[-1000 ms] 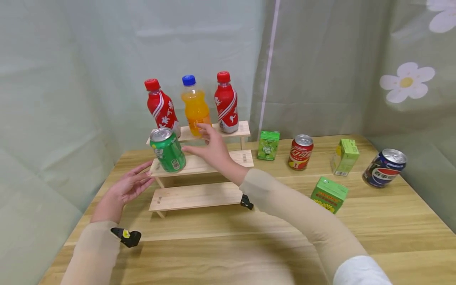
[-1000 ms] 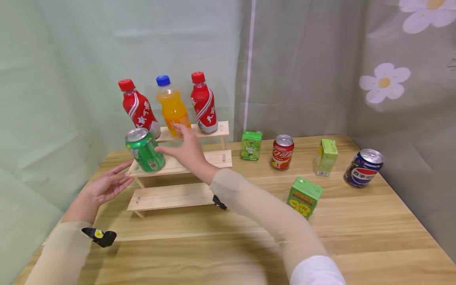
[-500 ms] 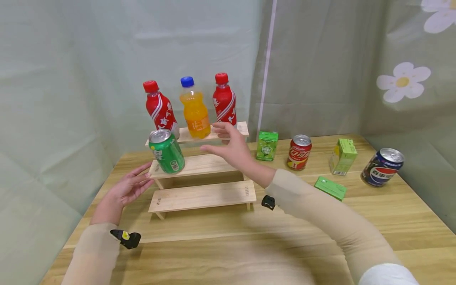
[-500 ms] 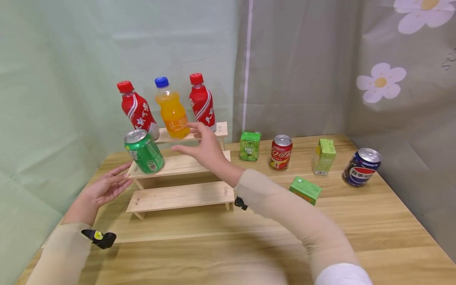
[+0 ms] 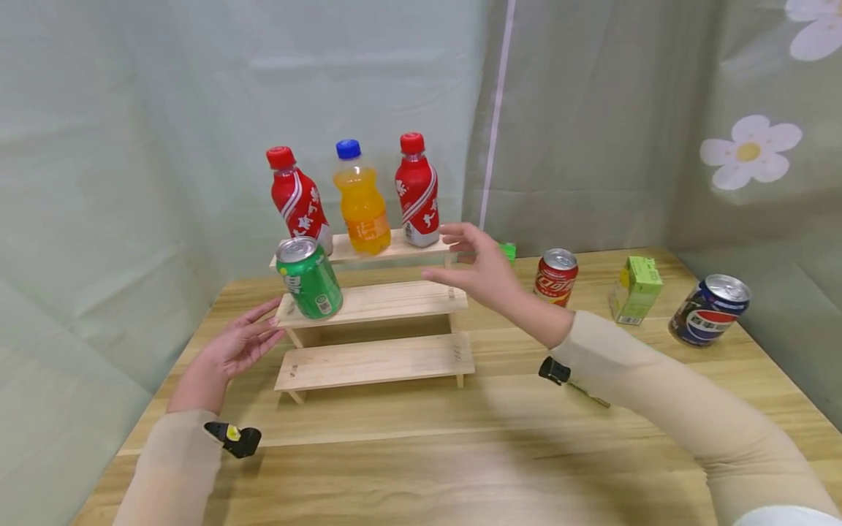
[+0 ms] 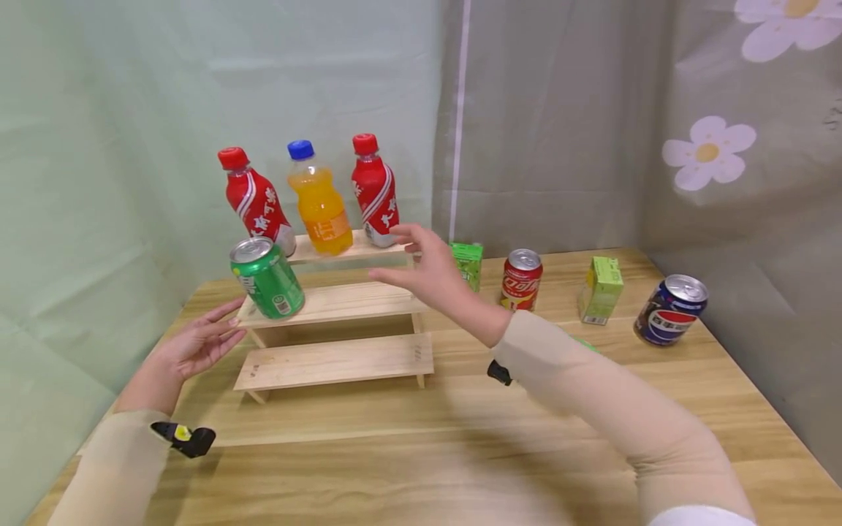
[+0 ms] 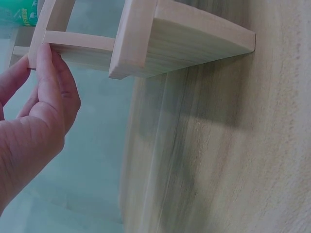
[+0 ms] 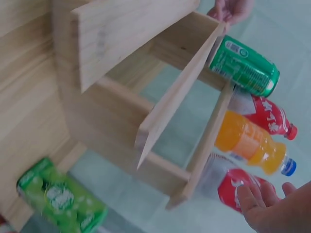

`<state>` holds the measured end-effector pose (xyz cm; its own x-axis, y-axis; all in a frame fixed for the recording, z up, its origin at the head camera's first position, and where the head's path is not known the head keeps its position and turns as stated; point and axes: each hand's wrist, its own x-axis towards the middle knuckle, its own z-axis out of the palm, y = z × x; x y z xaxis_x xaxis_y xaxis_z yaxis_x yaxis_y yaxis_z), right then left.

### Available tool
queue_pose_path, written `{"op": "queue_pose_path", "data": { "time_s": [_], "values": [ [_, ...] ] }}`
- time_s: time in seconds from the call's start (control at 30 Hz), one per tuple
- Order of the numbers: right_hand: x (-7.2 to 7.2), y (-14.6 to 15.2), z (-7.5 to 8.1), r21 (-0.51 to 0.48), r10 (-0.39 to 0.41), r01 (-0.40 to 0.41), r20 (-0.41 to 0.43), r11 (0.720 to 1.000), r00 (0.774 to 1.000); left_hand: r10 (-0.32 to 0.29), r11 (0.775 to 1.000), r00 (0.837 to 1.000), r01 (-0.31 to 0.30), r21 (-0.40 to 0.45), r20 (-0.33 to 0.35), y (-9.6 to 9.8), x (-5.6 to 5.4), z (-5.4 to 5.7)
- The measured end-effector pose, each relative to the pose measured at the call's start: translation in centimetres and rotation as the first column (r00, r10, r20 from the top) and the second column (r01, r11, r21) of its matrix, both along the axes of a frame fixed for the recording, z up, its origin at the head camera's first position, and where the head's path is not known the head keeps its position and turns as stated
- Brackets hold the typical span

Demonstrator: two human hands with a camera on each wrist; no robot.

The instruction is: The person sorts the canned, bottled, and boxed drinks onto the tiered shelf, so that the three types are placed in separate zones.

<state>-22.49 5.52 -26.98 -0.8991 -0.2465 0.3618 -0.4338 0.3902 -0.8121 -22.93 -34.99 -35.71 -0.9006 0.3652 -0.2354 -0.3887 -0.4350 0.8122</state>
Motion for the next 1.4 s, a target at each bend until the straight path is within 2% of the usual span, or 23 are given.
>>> {"op": "queue_pose_path", "data": {
  "time_s": [0.2,0.33,0.47,0.67,0.83,0.93,1.27,1.4],
  "values": [
    [0.7,2.9,0.9,0.097,-0.050,0.047,0.025,0.994,0.998,0.005,1.000,1.000,-0.005,-0.004,0.015,0.3,-0.1,-0.1],
    [0.5,4.7,1.0,0.147,-0.069,0.068,0.006,0.987,0.998,-0.006,1.000,1.000,0.006,0.007,-0.004,0.1,-0.2,-0.2],
    [0.1,6.4,1.1,0.190,-0.081,0.090,-0.052,0.978,0.995,-0.010,1.000,1.000,0.010,0.014,-0.002,-0.1,-0.2,-0.2],
    [-0.1,8.7,0.8,0.199,-0.069,0.101,-0.160,0.975,0.985,-0.003,1.000,1.000,0.003,0.020,0.019,-0.1,-0.1,0.0],
    [-0.5,10.7,0.2,0.213,-0.079,0.120,-0.193,0.970,0.978,0.002,1.000,1.000,-0.003,0.016,0.026,0.0,-0.1,0.0],
    [-1.0,11.9,-0.3,0.216,-0.095,0.133,-0.174,0.967,0.980,0.005,1.000,1.000,-0.006,0.016,0.025,0.0,0.0,0.0],
    [-2.1,15.4,-2.3,0.242,-0.178,0.176,-0.014,0.954,0.984,0.008,1.000,1.000,-0.008,0.012,0.010,0.1,0.1,0.1],
    [-2.5,16.2,-3.4,0.234,-0.182,0.176,0.005,0.956,0.983,0.017,1.000,1.000,-0.017,0.007,0.016,0.2,0.1,0.1]
  ]
}}
